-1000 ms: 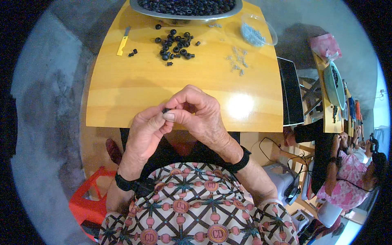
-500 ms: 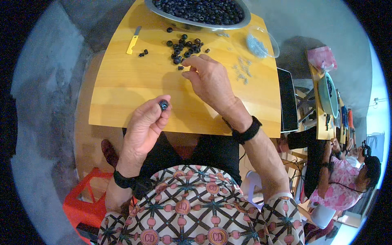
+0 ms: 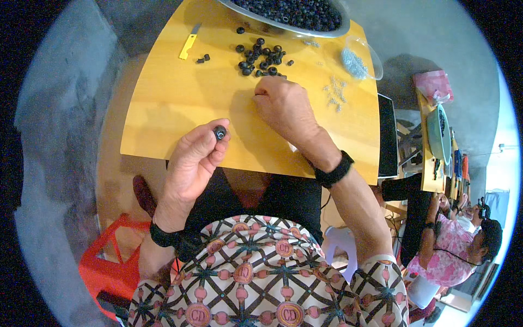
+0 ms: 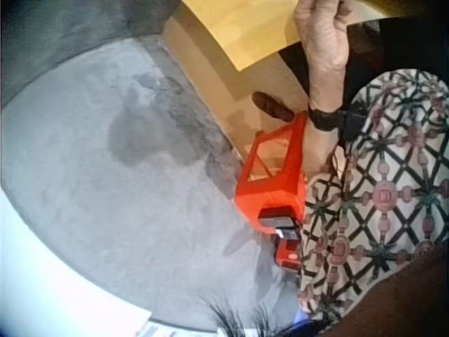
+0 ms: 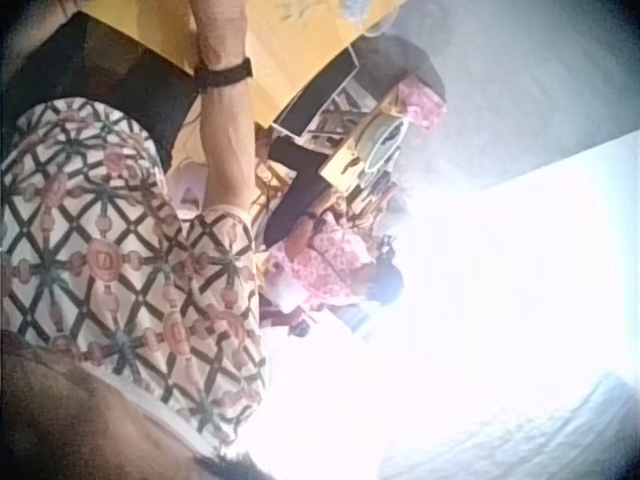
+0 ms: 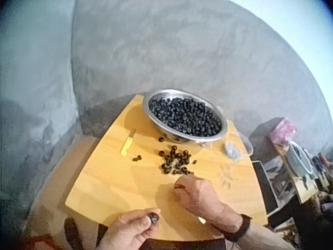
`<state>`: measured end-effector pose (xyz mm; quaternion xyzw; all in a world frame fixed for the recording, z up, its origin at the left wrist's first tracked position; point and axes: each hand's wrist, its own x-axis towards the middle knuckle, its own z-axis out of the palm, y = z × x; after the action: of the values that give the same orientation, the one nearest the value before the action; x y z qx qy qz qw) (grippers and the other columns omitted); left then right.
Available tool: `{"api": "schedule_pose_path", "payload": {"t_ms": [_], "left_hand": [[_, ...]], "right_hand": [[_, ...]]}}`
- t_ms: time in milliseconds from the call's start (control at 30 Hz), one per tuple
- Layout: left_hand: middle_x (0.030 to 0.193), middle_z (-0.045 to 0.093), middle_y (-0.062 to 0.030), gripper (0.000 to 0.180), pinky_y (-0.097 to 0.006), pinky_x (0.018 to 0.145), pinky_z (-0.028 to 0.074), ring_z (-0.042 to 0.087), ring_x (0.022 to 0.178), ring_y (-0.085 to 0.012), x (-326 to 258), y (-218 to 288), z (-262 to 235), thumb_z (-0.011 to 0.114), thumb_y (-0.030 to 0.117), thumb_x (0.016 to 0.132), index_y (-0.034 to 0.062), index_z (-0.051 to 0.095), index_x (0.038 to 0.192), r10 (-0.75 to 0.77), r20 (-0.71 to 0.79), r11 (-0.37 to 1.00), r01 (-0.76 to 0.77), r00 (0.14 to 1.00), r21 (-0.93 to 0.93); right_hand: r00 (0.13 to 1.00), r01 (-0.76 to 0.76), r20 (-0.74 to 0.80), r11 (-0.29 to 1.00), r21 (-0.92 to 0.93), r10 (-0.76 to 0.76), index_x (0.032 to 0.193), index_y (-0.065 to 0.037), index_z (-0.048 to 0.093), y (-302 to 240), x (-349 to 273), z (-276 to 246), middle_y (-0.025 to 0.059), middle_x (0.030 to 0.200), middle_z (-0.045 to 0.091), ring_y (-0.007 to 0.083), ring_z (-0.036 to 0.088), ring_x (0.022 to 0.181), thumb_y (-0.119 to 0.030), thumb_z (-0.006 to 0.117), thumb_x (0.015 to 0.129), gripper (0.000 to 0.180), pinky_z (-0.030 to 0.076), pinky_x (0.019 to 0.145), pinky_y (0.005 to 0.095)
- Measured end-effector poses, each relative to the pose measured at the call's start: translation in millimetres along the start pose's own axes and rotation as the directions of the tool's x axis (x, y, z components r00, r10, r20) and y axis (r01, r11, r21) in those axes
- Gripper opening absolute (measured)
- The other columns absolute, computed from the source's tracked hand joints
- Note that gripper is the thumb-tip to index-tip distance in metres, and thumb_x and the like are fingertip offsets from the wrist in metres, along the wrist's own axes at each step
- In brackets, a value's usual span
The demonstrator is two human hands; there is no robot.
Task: Assembling small components into black plastic circular parts.
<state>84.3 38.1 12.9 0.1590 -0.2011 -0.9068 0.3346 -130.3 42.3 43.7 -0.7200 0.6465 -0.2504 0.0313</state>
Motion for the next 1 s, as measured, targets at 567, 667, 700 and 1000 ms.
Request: {"api": "schedule_pose_path", "payload": {"t_ms": [567,667,700,1000], "left_hand": [[0.092,0.065,-0.0063,0.029,-0.021,0.072,0.052,0.061,0.079,-0.0101,2,-18,20,0.063,0.012,0.087,-0.0007,0.06,0.112,-0.043,-0.022,0.993,0.046,0.999,0.108],[0.092,0.065,-0.0063,0.029,-0.021,0.072,0.052,0.061,0.079,-0.01,2,-21,24,0.063,0.012,0.087,-0.0008,0.06,0.112,-0.041,-0.037,0.991,0.045,0.998,0.126],[0.092,0.065,-0.0063,0.029,-0.021,0.072,0.052,0.061,0.079,-0.01,2,-22,25,0.063,0.012,0.087,-0.0008,0.06,0.112,-0.046,-0.039,0.99,0.051,0.998,0.131],[0.091,0.064,-0.0055,0.034,-0.019,0.068,0.051,0.059,0.073,-0.0087,7,-29,27,0.065,0.013,0.085,-0.001,0.058,0.115,-0.086,-0.014,0.98,0.087,0.996,0.18]], "right_hand": [[0.776,-0.425,0.382,-0.031,0.905,0.502,0.101,-0.001,0.062,-52,-78,-32,0.0078,0.084,0.067,0.0082,0.059,0.059,-0.007,0.057,0.089,0.015,0.045,0.046,0.0188],[0.783,-0.431,0.362,0.022,0.902,0.506,0.1,0.0,0.061,-52,-85,-34,0.0086,0.085,0.067,0.0091,0.061,0.059,-0.005,0.057,0.088,0.014,0.046,0.045,0.019],[0.781,-0.429,0.362,0.015,0.903,0.509,0.1,0.0,0.061,-53,-87,-35,0.0086,0.085,0.067,0.0091,0.061,0.059,-0.005,0.057,0.088,0.014,0.046,0.045,0.019],[0.807,-0.381,0.242,0.161,0.911,0.539,0.096,-0.002,0.062,-60,-100,-35,0.0014,0.079,0.064,0.0059,0.059,0.062,-0.003,0.066,0.082,0.014,0.045,0.048,0.0164]]}}
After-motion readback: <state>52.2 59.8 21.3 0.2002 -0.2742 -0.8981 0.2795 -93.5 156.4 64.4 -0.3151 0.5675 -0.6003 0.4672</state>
